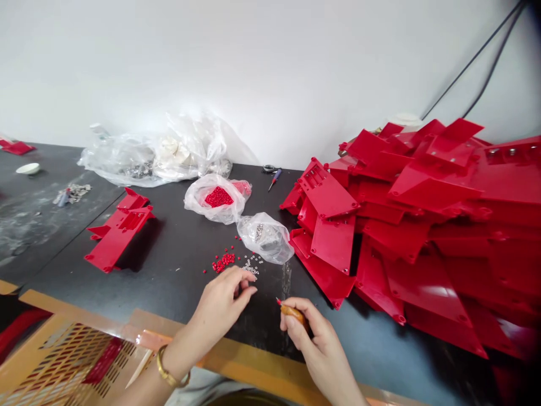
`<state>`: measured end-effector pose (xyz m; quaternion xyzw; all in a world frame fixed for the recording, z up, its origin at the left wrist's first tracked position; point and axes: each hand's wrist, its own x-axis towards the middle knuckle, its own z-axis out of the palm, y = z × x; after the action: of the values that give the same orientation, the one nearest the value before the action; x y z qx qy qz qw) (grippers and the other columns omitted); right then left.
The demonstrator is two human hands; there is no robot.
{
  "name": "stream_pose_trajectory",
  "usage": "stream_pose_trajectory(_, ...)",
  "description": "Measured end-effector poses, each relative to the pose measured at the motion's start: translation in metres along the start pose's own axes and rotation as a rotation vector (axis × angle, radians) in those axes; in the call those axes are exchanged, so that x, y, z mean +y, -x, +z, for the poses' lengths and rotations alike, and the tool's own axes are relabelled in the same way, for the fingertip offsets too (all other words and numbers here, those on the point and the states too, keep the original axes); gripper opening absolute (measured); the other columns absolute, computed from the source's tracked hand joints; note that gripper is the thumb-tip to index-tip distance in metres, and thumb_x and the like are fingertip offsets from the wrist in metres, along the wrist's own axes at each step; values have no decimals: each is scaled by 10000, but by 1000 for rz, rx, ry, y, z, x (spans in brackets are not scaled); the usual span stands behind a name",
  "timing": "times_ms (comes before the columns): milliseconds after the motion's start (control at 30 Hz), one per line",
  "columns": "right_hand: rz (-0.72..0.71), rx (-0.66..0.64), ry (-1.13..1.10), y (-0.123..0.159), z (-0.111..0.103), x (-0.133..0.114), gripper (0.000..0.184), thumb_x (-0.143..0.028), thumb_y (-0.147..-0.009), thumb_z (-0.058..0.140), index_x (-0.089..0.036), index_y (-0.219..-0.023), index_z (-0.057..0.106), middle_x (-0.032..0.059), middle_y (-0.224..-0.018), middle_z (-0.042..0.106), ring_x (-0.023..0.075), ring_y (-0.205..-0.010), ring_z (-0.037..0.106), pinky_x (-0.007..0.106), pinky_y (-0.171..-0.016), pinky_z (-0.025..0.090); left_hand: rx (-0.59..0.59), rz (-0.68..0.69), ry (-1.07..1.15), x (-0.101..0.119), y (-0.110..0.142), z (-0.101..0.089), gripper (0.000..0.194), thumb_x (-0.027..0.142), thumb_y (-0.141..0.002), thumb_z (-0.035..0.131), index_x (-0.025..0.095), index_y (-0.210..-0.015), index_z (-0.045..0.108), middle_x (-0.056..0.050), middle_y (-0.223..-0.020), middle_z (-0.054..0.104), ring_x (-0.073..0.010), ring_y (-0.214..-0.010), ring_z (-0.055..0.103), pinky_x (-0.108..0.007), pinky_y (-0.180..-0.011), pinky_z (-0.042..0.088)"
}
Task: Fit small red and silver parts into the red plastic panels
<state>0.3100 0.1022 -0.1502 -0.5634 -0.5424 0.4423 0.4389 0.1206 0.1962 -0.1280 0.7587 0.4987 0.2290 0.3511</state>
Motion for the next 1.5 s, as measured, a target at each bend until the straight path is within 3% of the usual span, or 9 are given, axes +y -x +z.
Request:
stream_pose_trajectory(100,22,22,-23,1,-4,5,241,-414,-1000,467,-211,-1060,581,-8,-781,616,118,-652,542,204,-561,410,36,63,-245,-8,-21,9,108,198,-888,577,230,-909,678,-25,-870,633,-192,-832,616,-308,-752,465)
stream_pose_trajectory(200,45,13,-13,3,-6,6,251,-423,-996,466,-206,-1043,583,-7,-770,611,116,-630,518,207,-543,388,21,101,-347,-13,-31,17,127,196,-897,575,244,-924,689,-33,-924,635,-202,-885,618,-306,-766,470)
stream_pose_trajectory(533,85,9,-30,3,-7,3,230,-394,-969,482,-197,-1013,591,-4,-759,627,120,-621,535,204,-563,413,42,113,-304,-10,-36,18,152,140,-866,546,233,-816,656,-18,-870,628,-186,-830,593,-292,-726,443)
stream_pose_trajectory(633,89,32,-13,0,-5,0,218,-375,-958,488,-195,-1009,600,-2,-752,640,130,-643,565,208,-590,432,81,58,-112,-2,-30,20,118,167,-872,518,215,-818,611,-11,-830,629,-164,-757,579,-284,-708,448)
stream_pose_trajectory(767,73,42,6,-5,-1,-7,203,-348,-951,494,-193,-1007,613,-1,-751,649,137,-670,587,215,-633,444,57,-155,554,12,-10,25,85,245,-849,587,193,-781,586,-15,-832,652,-134,-728,572,-243,-658,439)
stream_pose_trajectory(900,56,22,2,-8,4,-13,181,-326,-945,506,-190,-990,617,-1,-756,648,136,-673,588,211,-633,445,6,-296,850,20,9,30,139,288,-860,644,183,-797,580,12,-861,624,-56,-557,406,-192,-498,307)
stream_pose_trajectory(1333,37,4,-21,-4,8,-15,164,-298,-930,520,-179,-977,622,-6,-745,634,127,-649,568,204,-611,430,2,-209,824,20,22,29,150,297,-913,603,185,-818,574,19,-883,597,-34,-525,425,-192,-502,369)
stream_pose_trajectory(1500,19,-2,-9,-2,9,-14,166,-301,-940,507,-183,-973,620,-8,-741,628,126,-651,563,201,-611,431,56,-90,707,18,29,31,84,251,-919,587,203,-855,612,-1,-931,606,-53,-569,469,-201,-533,407)
